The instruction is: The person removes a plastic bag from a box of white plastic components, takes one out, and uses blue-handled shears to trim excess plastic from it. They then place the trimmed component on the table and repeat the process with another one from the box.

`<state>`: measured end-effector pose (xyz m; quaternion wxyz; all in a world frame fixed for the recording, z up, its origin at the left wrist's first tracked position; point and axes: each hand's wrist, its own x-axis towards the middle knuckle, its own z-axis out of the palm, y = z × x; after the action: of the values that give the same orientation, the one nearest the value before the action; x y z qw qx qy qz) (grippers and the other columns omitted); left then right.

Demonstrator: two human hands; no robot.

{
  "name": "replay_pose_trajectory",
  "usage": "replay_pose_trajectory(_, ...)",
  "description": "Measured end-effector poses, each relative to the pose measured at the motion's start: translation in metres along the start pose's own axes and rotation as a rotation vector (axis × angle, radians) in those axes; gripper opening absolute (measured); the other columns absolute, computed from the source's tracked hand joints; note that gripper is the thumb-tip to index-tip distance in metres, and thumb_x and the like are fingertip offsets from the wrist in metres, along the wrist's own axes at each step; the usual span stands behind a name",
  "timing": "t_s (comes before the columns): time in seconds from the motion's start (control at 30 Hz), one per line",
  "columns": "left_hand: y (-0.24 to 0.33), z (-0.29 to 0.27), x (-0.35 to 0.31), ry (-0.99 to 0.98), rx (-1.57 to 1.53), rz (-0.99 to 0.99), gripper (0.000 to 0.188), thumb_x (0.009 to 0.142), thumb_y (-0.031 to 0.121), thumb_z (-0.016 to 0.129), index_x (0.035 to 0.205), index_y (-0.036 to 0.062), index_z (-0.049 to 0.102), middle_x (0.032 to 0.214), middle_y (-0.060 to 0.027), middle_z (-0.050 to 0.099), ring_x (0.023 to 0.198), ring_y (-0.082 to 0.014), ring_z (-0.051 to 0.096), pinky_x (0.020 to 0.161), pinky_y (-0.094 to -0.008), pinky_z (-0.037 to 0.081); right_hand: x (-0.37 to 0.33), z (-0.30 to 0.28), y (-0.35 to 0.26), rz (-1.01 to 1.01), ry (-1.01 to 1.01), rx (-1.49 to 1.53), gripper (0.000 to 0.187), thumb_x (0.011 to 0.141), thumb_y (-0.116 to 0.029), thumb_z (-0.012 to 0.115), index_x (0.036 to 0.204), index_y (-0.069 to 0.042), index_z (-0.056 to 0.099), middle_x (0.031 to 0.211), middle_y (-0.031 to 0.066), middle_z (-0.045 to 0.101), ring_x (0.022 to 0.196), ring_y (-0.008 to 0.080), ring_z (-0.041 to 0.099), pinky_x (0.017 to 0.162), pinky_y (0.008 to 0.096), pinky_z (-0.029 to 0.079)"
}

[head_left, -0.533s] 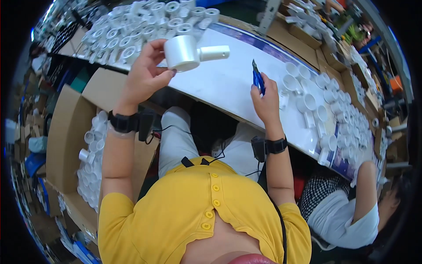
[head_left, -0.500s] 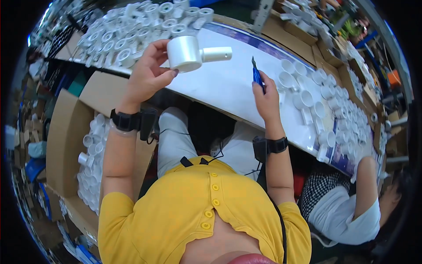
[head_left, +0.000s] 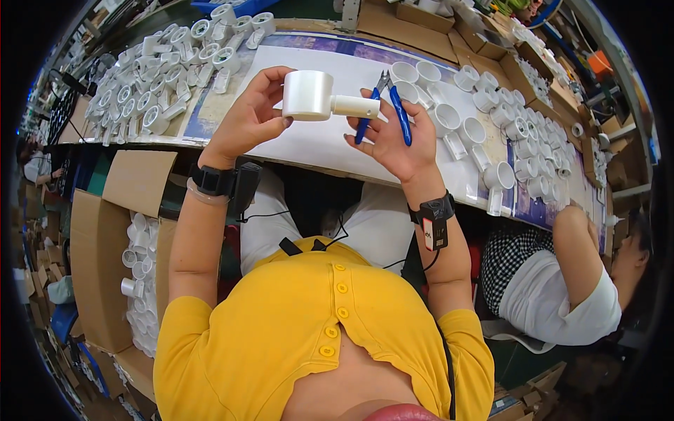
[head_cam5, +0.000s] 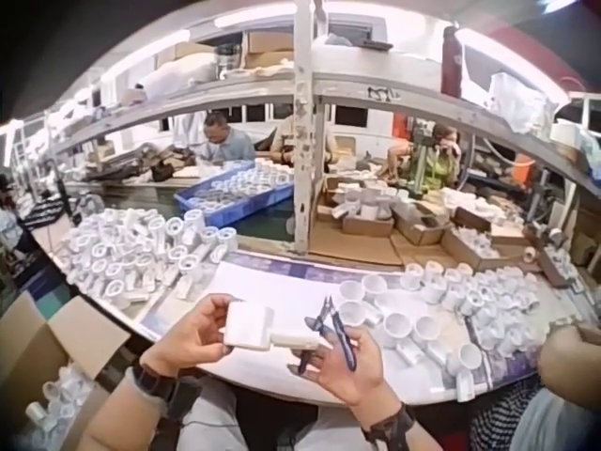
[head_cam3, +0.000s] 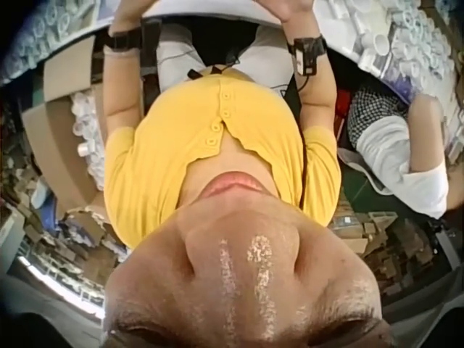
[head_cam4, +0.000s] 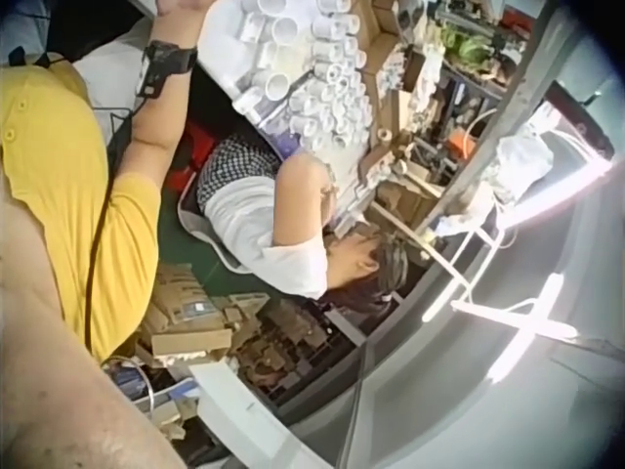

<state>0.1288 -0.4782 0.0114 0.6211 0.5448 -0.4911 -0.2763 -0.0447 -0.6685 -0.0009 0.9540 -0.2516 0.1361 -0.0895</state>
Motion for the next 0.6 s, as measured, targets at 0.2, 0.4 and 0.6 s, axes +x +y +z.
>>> replay_pose_trajectory(0.2,-0.008,0.003,-0.003,-0.001,-0.042,-0.011,0.060,0.073,-0.003,0.057,0.129,0.0061,0.035,0.124,-0.0085,0.043,0.123,-0.0208,0.040,0.096,-0.0322,0.042,0.003,-0.011,0.008,0.039,-0.141,-0.157,0.051,0.090,-0.039,0.045,0.124,-0.002,0.046,0.109,0.0177,0.055,0.094,0.0248,0.054,0.078,0.0384,0.047)
replay_pose_trajectory(0.4,-0.020,-0.005,-0.005,0.100,-0.124,-0.144,0.057,0.079,0.003,0.054,0.132,0.0053,0.035,0.129,-0.0095,0.044,0.119,-0.0204,0.046,0.093,-0.0329,0.046,0.013,-0.007,0.019,-0.004,-0.041,-0.324,0.043,0.091,-0.033,0.049,0.122,-0.002,0.048,0.104,0.0172,0.058,0.086,0.0206,0.057,0.073,0.0351,0.048)
replay_pose_trajectory(0.6,-0.027,-0.009,-0.010,0.134,-0.213,-0.231,0.053,0.087,0.016,0.052,0.135,0.0049,0.034,0.129,-0.0099,0.045,0.115,-0.0191,0.050,0.090,-0.0325,0.048,0.023,-0.009,0.027,0.004,0.053,-0.578,0.041,0.091,-0.034,0.047,0.117,-0.003,0.050,0.095,0.0162,0.062,0.075,0.0183,0.059,0.064,0.0299,0.047)
